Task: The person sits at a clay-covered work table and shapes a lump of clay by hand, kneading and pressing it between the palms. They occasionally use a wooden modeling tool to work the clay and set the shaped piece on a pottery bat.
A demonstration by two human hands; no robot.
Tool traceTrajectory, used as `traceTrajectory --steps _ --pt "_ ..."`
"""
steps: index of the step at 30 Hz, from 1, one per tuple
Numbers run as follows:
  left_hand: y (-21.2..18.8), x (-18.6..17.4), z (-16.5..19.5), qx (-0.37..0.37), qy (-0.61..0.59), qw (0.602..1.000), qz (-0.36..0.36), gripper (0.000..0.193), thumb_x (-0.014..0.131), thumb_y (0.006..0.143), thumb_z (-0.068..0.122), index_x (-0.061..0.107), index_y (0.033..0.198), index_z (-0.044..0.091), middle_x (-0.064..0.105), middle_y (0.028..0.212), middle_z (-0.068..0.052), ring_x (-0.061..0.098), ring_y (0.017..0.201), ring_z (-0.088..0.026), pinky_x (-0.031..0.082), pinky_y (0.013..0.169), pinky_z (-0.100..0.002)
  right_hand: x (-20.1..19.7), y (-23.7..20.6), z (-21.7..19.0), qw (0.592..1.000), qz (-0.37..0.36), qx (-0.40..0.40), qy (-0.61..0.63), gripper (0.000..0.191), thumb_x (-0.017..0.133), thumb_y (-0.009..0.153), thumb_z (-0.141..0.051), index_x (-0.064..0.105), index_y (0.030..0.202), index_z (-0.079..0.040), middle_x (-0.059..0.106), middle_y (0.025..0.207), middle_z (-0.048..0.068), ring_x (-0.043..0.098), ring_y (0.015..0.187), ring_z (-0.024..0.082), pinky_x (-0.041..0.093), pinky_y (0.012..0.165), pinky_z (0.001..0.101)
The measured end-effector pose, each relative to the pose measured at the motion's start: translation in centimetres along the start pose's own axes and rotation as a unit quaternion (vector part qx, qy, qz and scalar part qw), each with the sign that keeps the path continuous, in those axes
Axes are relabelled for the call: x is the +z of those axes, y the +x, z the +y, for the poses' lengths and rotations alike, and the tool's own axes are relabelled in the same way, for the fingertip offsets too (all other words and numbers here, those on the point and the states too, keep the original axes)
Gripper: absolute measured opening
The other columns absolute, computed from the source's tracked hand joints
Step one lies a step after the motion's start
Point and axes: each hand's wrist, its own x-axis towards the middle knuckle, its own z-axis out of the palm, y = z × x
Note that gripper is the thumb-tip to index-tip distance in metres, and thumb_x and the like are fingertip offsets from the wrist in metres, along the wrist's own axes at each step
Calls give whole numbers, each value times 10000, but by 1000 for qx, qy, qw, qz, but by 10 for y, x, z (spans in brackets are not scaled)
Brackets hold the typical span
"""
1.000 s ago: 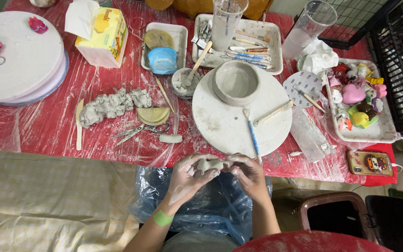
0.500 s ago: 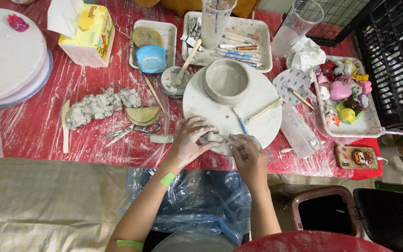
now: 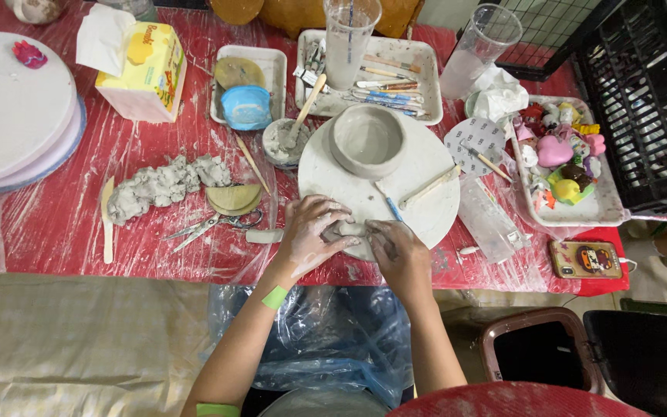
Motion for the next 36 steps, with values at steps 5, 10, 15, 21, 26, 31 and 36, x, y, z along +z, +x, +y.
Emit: traceTrajectory --steps 5,10,15,21,26,31,36 --pt "0 1 0 2 -1 1000 3 400 839 777 453 736 1083 217 686 1196 71 541 1238 -190 319 1054 -454 -8 6 -12 1000 -22 1 -11 260 762 829 -66 748 1088 -93 736 957 102 663 623 231 546 605 357" --pt "-1 2 1 9 12 1000 16 410 846 763 444 738 1083 212 685 1195 67 532 1235 -200 323 1041 -453 -13 9 -13 999 -52 -5 4 312 752 822 -56 752 1128 -114 733 948 93 637 632 225 544 640 346" --pt "-3 3 3 8 13 1000 20 405 853 754 435 746 1075 214 689 1186 69 538 1227 -192 320 1040 -461 -19 11 -6 994 -104 14 31 406 759 799 -52 739 1197 -127 695 913 104 584 610 229 529 622 351" --pt "-4 5 4 14 12 999 27 392 855 752 426 740 1060 212 690 1183 76 549 1219 -183 333 1028 -449 -18 6 -5 997 -76 -19 12 380 767 810 -44 743 1182 -118 714 967 108 607 655 232 530 644 351" --pt "-4 7 4 15 8 999 28 398 858 750 430 744 1063 213 691 1183 77 549 1214 -182 331 1019 -446 -21 4 -7 995 -93 12 31 320 739 846 -30 739 1158 -98 737 1024 106 653 669 283 548 656 378" --pt "-6 9 4 10 8 1000 28 402 854 754 444 746 1069 217 690 1191 79 549 1222 -176 327 1021 -442 -25 3 -6 992 -52 -105 38 373 717 844 -26 716 1212 -87 720 1103 112 694 849 256 560 734 343" --pt "-9 11 5 16 20 999 32 413 855 751 454 746 1073 220 687 1199 74 537 1238 -187 323 1034 -445 -24 1 0 993 -92 70 23 484 788 812 -90 701 1287 -118 719 826 77 507 518 147 472 530 294"
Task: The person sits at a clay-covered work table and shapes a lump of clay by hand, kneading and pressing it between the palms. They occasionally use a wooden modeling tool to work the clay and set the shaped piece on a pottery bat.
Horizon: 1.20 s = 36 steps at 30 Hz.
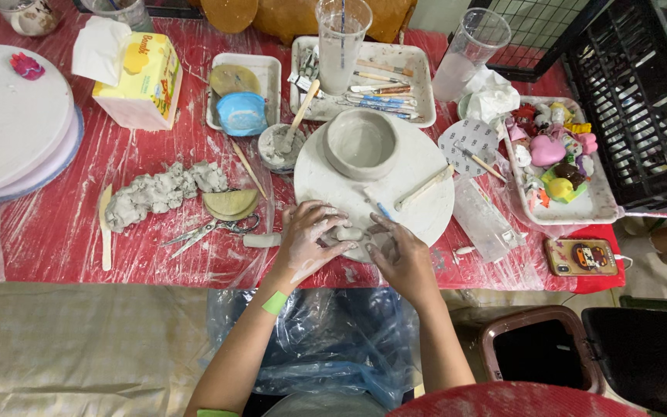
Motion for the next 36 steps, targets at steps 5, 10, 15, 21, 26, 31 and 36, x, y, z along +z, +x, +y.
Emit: traceTrajectory --steps 5,10,15,21,26,31,36 --pt "0 1 4 -3 -7 1000 4 410 851 764 446 741 1087 219 688 1202 83 537 1243 -182 327 1032 -439 13 0 5 997 63 -2 -39 262 842 821 -107 804 1080 -108 649 690 111 501 510 161 444 508 298" --pt "-1 0 7 2 -13 1000 6 409 849 769 442 738 1092 217 690 1198 87 538 1236 -173 325 1033 -438 15 -1 7 992 92 -82 12 166 784 851 -53 775 1016 -71 765 916 81 687 660 142 535 598 268" --pt "-2 3 6 -4 -8 1000 7 387 856 759 442 749 1062 228 695 1151 88 550 1226 -170 319 1031 -453 12 -2 5 989 93 -111 8 187 783 839 -50 779 1024 -73 768 1005 80 728 730 176 566 639 275" --pt "-6 12 7 -13 17 999 41 377 871 742 438 735 1009 210 689 1104 54 562 1200 -183 319 1049 -481 6 -5 7 992 88 -92 3 289 772 831 -41 756 1117 -78 724 1227 90 693 719 196 553 633 309" --pt "-10 16 15 -28 -3 998 56 347 874 734 396 742 1004 223 689 1071 57 560 1206 -187 309 1060 -486 18 -21 7 982 142 -112 -58 289 746 822 -32 760 1097 -118 676 1326 85 711 837 185 575 713 328" --pt "-11 14 20 -36 -6 998 41 316 865 744 346 747 1011 225 696 1061 67 558 1218 -188 298 1060 -478 32 -31 4 972 170 -112 -121 296 771 789 -56 778 1077 -121 650 1360 72 678 944 242 563 763 360" --pt "-10 16 20 -34 -12 997 64 343 887 735 390 737 992 220 681 1025 48 566 1191 -204 309 1041 -469 25 -31 3 985 150 -78 -34 340 725 854 -43 773 1172 -153 631 1427 87 661 995 240 539 908 395"
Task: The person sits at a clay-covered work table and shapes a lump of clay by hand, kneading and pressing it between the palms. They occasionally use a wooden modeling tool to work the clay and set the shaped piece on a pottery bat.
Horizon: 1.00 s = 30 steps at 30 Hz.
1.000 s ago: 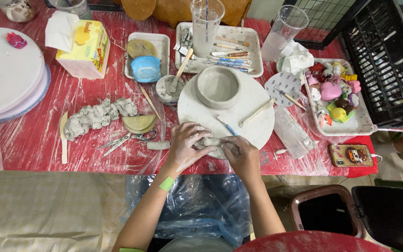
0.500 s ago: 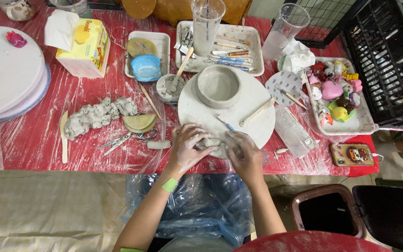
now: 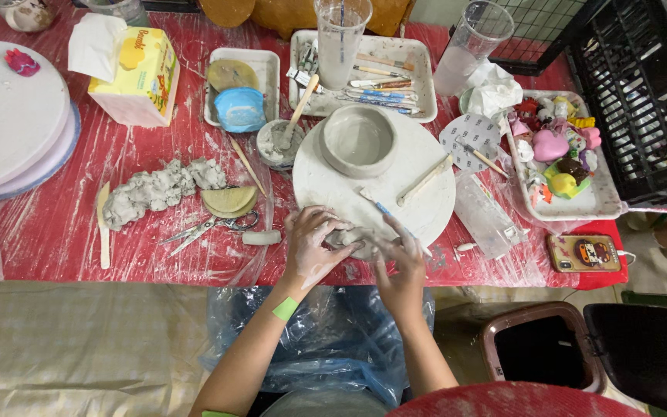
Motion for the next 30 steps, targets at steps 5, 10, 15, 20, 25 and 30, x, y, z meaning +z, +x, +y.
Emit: traceTrajectory --steps 5,10,15,20,25,30 --pt "-2 2 1 0 6 1000 9 355 894 727 402 733 984 219 683 1017 43 574 1179 -209 320 1044 -459 1 1 -6 997 2 -14 -76 388 728 833 -55 767 1209 -146 577 1448 127 605 1123 298 509 963 430" --pt "-2 1 1 0 -1 1000 -1 362 884 723 377 751 1018 215 687 1042 37 570 1198 -209 313 1043 -460 0 5 -8 996 -26 17 -84 336 729 817 -65 771 1137 -155 554 1488 116 588 1073 311 516 935 426" --pt "-2 3 2 -4 5 1000 4 358 890 716 394 746 994 220 687 1032 36 569 1193 -211 311 1036 -461 -4 7 -10 996 -20 -12 -92 365 701 830 -37 765 1170 -151 531 1492 138 562 1177 346 505 963 445" --pt "-2 5 3 -18 4 1000 -2 382 894 707 437 736 977 217 697 1034 49 572 1187 -203 314 1041 -460 -7 18 -4 995 -93 21 6 456 635 802 16 789 1189 -171 558 1518 105 610 1043 246 486 1066 471" --pt "-4 2 2 -5 -1 1000 -13 361 879 750 417 752 1035 235 708 1084 66 560 1223 -194 300 1078 -466 -17 27 8 995 -67 -16 -78 389 705 805 -36 762 1164 -173 547 1503 111 487 1261 374 447 1089 483" --pt "-4 3 -2 -7 -3 1000 -20 359 878 740 390 749 1038 235 709 1088 61 553 1223 -191 297 1061 -463 -6 0 0 988 -27 -74 -130 435 787 782 -118 738 1213 -155 464 1536 175 396 1363 447 362 1143 564"
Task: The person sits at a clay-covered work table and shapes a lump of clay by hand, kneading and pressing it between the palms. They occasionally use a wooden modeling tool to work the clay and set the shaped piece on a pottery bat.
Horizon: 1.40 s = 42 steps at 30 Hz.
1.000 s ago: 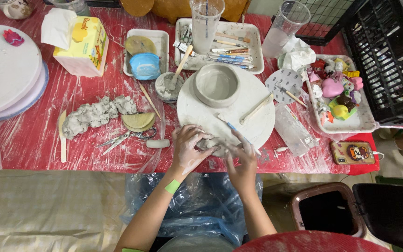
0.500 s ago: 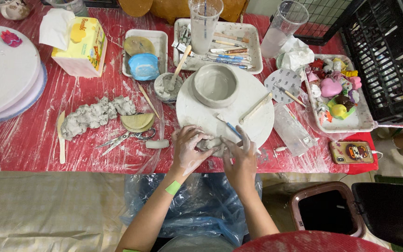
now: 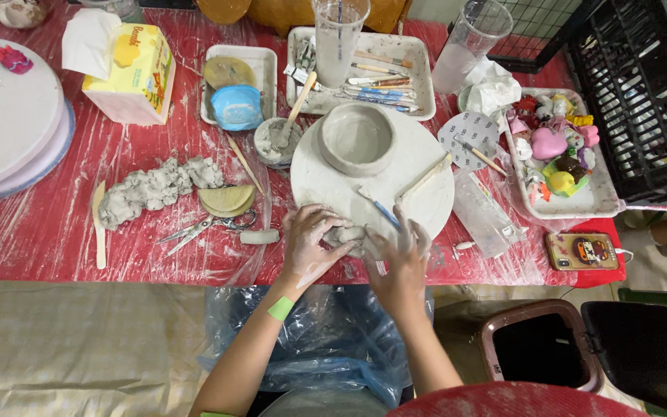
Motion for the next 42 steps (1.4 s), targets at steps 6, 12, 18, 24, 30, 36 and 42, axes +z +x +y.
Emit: traceTrajectory --steps 6,12,18,24,30,36,42 --pt "0 0 3 -7 -5 1000 9 369 881 736 390 740 1035 226 717 1064 65 572 1209 -181 308 1059 -448 8 -15 -9 998 29 39 40 361 765 820 -88 735 1172 -161 432 1602 166 332 1444 464 303 1193 556" --pt "-5 -10 10 -19 -101 994 37 346 870 781 313 739 1070 176 734 1092 29 607 1185 -194 331 1104 -437 -3 -14 -4 985 81 62 137 408 707 884 -23 639 1285 -51 566 1481 154 493 1383 370 367 1178 473" --pt "-18 -15 20 -178 -439 881 0 273 794 872 141 700 1110 45 711 1109 -32 657 1073 -128 543 967 -314 7 -22 -14 925 44 95 364 410 669 923 14 597 1326 13 681 1308 166 661 1185 278 493 1086 367" --pt "-32 -11 31 -246 -556 793 -29 205 751 939 80 687 1111 -11 731 1062 -47 665 1027 -113 536 966 -284 6 -24 -24 948 68 48 308 319 671 936 7 672 1255 -2 694 1300 179 665 1254 305 502 1089 389" --pt "-41 1 22 -252 -575 777 -50 212 728 971 110 687 1126 -30 728 1071 -57 664 1019 -120 536 958 -291 -9 -21 -33 967 66 24 244 332 684 917 -11 678 1249 -17 691 1308 175 670 1244 330 510 1075 409" --pt "-54 13 12 -282 -710 641 -74 401 682 965 334 660 1215 22 707 1154 -61 656 1076 -148 532 960 -338 -17 -17 -39 962 65 20 265 331 713 914 -31 664 1241 -47 677 1338 170 662 1267 341 504 1091 425" --pt "-63 17 13 -270 -793 534 -115 458 667 1005 433 650 1221 30 687 1150 -62 647 1056 -181 533 941 -354 -18 -19 -45 974 62 -10 217 417 757 858 -68 663 1263 -43 618 1401 179 623 1257 350 506 1059 444"
